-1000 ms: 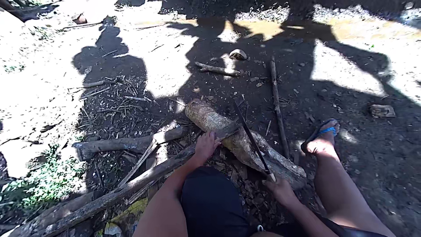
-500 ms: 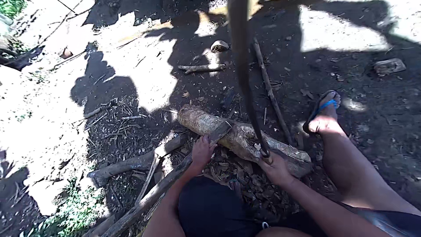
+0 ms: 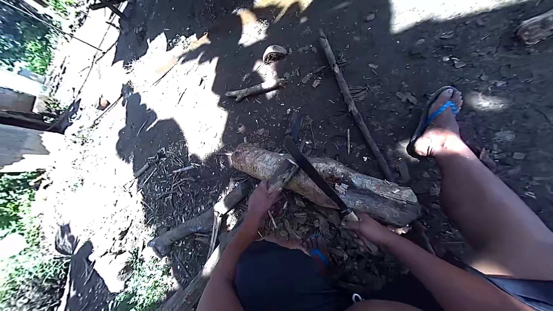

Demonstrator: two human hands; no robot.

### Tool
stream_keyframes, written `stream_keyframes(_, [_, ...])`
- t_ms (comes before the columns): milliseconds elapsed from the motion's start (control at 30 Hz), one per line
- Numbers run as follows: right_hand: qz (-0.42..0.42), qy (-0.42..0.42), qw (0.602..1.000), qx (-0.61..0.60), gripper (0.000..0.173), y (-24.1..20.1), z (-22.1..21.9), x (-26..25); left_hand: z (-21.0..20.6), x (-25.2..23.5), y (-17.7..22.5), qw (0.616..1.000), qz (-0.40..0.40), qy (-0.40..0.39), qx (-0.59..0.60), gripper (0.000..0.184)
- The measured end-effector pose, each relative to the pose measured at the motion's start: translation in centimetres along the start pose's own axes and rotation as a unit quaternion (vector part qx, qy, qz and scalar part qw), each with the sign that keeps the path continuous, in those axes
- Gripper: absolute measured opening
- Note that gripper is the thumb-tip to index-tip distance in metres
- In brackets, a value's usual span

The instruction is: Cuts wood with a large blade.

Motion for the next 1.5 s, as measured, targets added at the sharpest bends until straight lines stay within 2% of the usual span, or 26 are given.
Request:
stream_keyframes(100, [0.003, -0.018, 0.999, -0.031, 0.027, 0.5, -0.6, -0.5, -0.5, -1.3, -1.0, 0.999, -0.001, -0.035, 0.041, 0.074])
stream_keyframes(233, [-0.004, -0.025, 0.999, -0.034, 0.026, 0.7, -0.7, -0.9, -0.5, -2.2, -1.6, 0.991, -0.028, -0.043, 0.121, 0.062])
stream_keyframes(400, [0.001, -0.02, 1.0, -0.01, 0.025, 0.7, 0.2, -1.2, -0.5, -3.7, -1.7, 0.966, -0.056, -0.082, 0.24, 0.054])
stream_keyframes(500, [0.018, -0.013, 1.0, 0.004, 0.024, 0.4, 0.8, -1.2, -0.6, -4.2, -1.7, 0.949, -0.041, -0.103, 0.296, 0.05])
stream_keyframes(600, [0.031, 0.0, 0.999, 0.014, 0.024, 0.0, 1.2, -1.2, -0.8, -4.2, -1.8, 0.946, -0.031, -0.101, 0.306, 0.046])
stream_keyframes(700, [0.042, 0.008, 0.999, 0.018, 0.023, -0.2, 1.4, -1.3, -1.2, -3.4, -1.8, 0.966, -0.018, -0.085, 0.243, 0.053])
stream_keyframes(800, [0.043, 0.014, 0.999, 0.024, 0.021, -0.1, 1.7, -1.5, 0.2, -1.4, -1.5, 0.947, -0.016, -0.061, 0.314, 0.051])
stream_keyframes(867, [0.044, 0.027, 0.998, 0.032, 0.02, -0.2, 1.7, -1.5, 1.8, 0.2, -3.4, 0.916, 0.0, -0.008, 0.4, 0.051])
stream_keyframes(933, [0.052, 0.036, 0.997, 0.035, 0.02, -0.4, 1.7, -1.4, 2.8, 2.4, -7.6, 0.901, 0.035, 0.054, 0.428, 0.054])
stream_keyframes(1067, [0.063, 0.046, 0.997, 0.028, 0.021, -0.5, 1.9, -0.9, 3.5, 9.3, -16.7, 0.922, 0.12, 0.127, 0.344, 0.061])
stream_keyframes(1167, [0.073, 0.056, 0.995, 0.033, 0.022, -0.4, 2.3, -0.7, 3.5, 15.4, -21.7, 0.928, 0.172, 0.199, 0.265, 0.062])
stream_keyframes(1367, [0.09, 0.085, 0.991, 0.056, 0.025, 0.1, 2.4, -0.7, 2.8, 25.8, -26.1, 0.921, 0.259, 0.264, 0.125, 0.073])
stream_keyframes(1500, [0.088, 0.105, 0.988, 0.069, 0.024, 0.1, 2.3, -0.2, 1.3, 27.2, -28.3, 0.929, 0.275, 0.239, 0.068, 0.089])
Point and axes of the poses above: each hand's wrist, its own x-axis away from the middle knuckle, its own z-axis out of the back of the hand, y = z × x, the point moved 10 cm from there along -x, towards the middle knuckle, and after that the axes turned 11 degrees about x, right-handed, at the moved point
